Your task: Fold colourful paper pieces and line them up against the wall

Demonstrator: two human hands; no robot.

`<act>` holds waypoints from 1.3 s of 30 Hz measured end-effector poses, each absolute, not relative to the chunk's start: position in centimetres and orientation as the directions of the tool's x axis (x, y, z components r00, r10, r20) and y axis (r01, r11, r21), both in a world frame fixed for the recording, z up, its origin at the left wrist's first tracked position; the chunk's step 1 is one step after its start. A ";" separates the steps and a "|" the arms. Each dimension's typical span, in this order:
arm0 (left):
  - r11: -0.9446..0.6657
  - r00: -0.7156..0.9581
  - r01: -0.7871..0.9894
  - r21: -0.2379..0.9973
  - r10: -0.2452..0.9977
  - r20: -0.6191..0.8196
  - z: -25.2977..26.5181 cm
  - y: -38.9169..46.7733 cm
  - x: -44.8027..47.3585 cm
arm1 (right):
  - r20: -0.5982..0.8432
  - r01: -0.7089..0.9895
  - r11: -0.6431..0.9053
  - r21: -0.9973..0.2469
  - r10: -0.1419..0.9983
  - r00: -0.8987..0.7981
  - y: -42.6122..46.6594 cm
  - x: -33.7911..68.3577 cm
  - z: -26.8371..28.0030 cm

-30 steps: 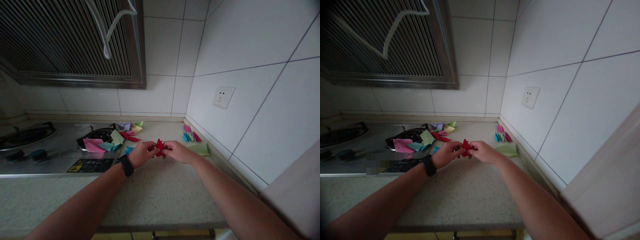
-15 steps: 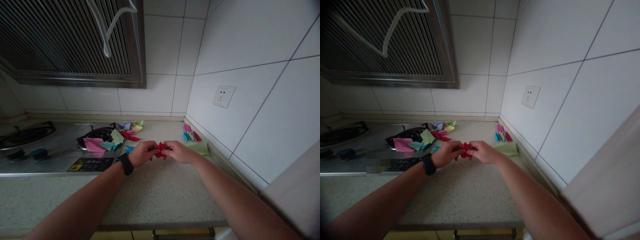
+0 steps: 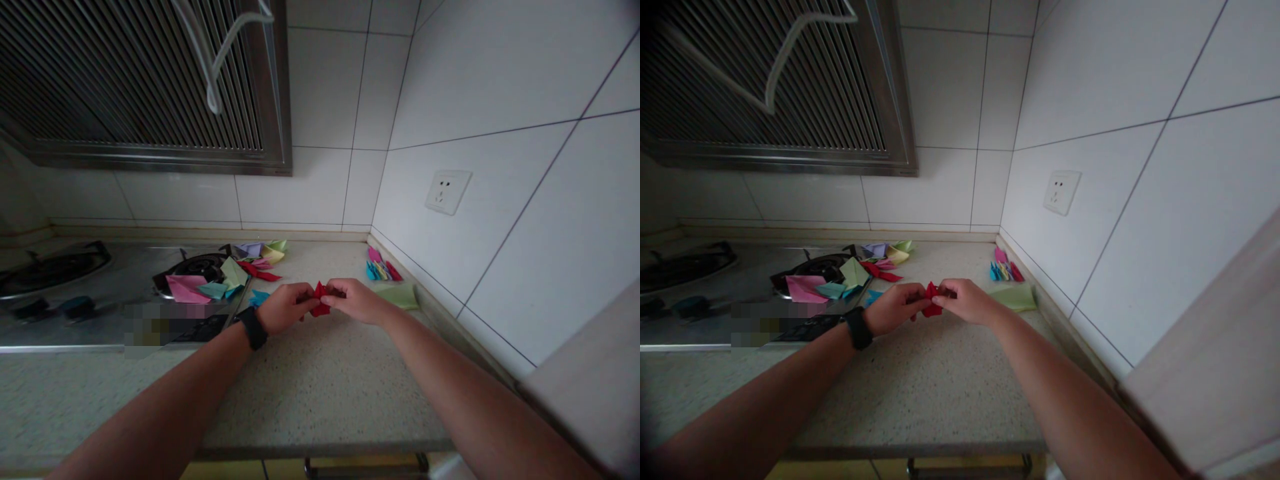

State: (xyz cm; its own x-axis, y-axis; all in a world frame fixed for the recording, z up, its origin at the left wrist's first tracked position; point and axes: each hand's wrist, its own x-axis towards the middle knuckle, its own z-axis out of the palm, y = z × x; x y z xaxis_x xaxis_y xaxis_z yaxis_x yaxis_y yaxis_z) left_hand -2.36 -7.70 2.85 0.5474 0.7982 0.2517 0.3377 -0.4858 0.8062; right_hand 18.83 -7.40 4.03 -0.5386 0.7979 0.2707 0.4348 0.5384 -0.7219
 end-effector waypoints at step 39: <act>-0.722 0.652 0.673 0.163 0.682 0.331 3.9 -8.0 -3.0 | 0.261 0.481 0.545 -0.686 0.802 -0.537 -7.2 18.9 3.7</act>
